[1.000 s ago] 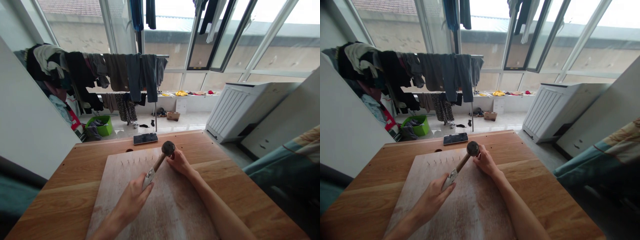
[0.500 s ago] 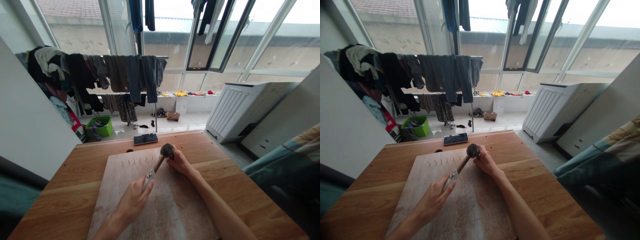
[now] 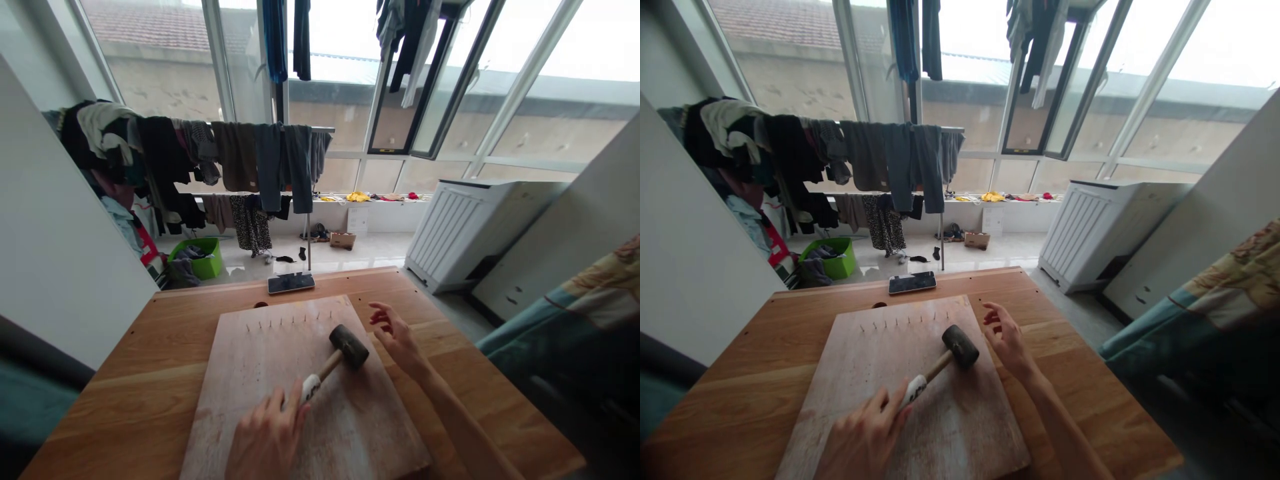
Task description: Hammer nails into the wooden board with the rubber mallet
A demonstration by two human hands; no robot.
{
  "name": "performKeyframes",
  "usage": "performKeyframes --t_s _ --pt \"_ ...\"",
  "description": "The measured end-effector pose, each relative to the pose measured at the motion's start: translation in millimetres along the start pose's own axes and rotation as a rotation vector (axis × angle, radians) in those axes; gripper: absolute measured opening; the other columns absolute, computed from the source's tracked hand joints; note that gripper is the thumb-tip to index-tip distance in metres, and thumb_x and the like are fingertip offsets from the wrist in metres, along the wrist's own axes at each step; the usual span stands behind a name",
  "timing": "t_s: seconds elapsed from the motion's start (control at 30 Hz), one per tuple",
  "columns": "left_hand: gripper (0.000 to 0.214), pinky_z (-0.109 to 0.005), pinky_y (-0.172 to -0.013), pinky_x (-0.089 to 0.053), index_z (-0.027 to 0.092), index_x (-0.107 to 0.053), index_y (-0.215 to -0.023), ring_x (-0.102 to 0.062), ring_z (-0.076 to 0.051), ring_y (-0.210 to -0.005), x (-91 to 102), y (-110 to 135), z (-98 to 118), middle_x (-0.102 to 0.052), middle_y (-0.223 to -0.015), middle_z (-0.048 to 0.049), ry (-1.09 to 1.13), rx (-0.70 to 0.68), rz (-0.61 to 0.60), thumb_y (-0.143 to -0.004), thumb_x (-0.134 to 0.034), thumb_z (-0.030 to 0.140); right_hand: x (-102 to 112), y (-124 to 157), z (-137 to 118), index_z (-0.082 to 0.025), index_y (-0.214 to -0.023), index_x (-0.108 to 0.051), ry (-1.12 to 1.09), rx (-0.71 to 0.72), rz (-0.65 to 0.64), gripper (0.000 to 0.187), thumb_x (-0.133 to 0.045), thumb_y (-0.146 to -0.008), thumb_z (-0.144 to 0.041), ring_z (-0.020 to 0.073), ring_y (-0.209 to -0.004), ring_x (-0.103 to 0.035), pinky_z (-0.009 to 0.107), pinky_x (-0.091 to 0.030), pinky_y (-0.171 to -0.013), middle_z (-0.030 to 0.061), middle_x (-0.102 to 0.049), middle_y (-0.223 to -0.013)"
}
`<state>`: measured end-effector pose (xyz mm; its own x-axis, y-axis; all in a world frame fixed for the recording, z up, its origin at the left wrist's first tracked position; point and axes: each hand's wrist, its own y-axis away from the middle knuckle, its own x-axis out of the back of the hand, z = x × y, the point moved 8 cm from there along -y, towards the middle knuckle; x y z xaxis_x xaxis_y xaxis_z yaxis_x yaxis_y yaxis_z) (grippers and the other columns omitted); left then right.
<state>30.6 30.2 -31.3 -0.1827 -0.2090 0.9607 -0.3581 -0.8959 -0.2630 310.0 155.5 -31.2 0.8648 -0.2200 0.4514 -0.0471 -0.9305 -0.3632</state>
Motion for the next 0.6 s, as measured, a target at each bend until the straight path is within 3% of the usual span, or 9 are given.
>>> performKeyframes --t_s 0.07,0.17,0.23,0.3,0.47,0.6 --pt "0.032 -0.032 -0.075 -0.053 0.028 -0.072 -0.112 -0.069 -0.022 -0.087 14.4 12 -26 -0.072 -0.094 -0.0058 -0.006 0.019 0.096 -0.101 -0.046 0.043 7 34 -14 -0.022 -0.123 -0.058 0.110 0.050 0.015 0.041 -0.052 -0.083 -0.020 0.0233 -0.093 -0.067 0.036 -0.058 -0.073 0.0074 -0.065 -0.102" --pt "0.048 -0.043 -0.090 -0.052 0.025 -0.071 -0.116 -0.064 -0.030 -0.107 35.4 43 -95 -0.071 -0.114 -0.0097 -0.063 0.197 0.252 -0.097 -0.042 0.058 12 90 -30 -0.027 -0.125 -0.059 0.288 0.112 0.026 0.036 -0.050 -0.091 -0.021 0.0267 -0.106 -0.066 0.044 -0.057 -0.090 0.0089 -0.067 -0.113" --pt "0.054 -0.046 -0.091 -0.052 0.024 -0.068 -0.123 -0.063 -0.032 -0.110 35.7 65 -135 -0.071 -0.119 -0.0098 -0.088 0.292 0.250 -0.095 -0.040 0.061 10 122 -38 -0.030 -0.126 -0.059 0.372 0.182 0.021 0.034 -0.052 -0.094 -0.024 0.0285 -0.112 -0.066 0.046 -0.056 -0.096 0.0083 -0.069 -0.117" --pt "0.048 -0.042 -0.087 -0.055 0.027 -0.066 -0.126 -0.065 -0.028 -0.108 27.7 81 -157 -0.074 -0.116 -0.0054 -0.030 0.321 0.218 -0.097 -0.041 0.056 6 146 -41 -0.032 -0.130 -0.058 0.447 0.237 -0.007 0.037 -0.056 -0.094 -0.028 0.0294 -0.117 -0.065 0.045 -0.057 -0.097 0.0072 -0.069 -0.124" --pt "0.050 -0.037 -0.094 -0.057 0.025 -0.069 -0.121 -0.067 -0.026 -0.105 13.6 85 -148 -0.076 -0.111 -0.0050 0.165 0.308 0.287 -0.093 -0.049 0.060 6 160 -36 -0.030 -0.133 -0.060 0.607 0.251 0.005 0.038 -0.059 -0.095 -0.035 0.0310 -0.126 -0.060 0.046 -0.055 -0.100 0.0074 -0.067 -0.132" --pt "0.045 -0.035 -0.087 -0.060 0.025 -0.070 -0.121 -0.070 -0.024 -0.099 7.4 59 -117 -0.075 -0.105 -0.0061 0.268 0.293 0.207 -0.093 -0.054 0.055 28 150 -14 -0.027 -0.128 -0.063 0.731 0.221 0.046 0.035 -0.051 -0.098 -0.042 0.0324 -0.127 -0.059 0.050 -0.049 -0.103 0.0083 -0.071 -0.125"
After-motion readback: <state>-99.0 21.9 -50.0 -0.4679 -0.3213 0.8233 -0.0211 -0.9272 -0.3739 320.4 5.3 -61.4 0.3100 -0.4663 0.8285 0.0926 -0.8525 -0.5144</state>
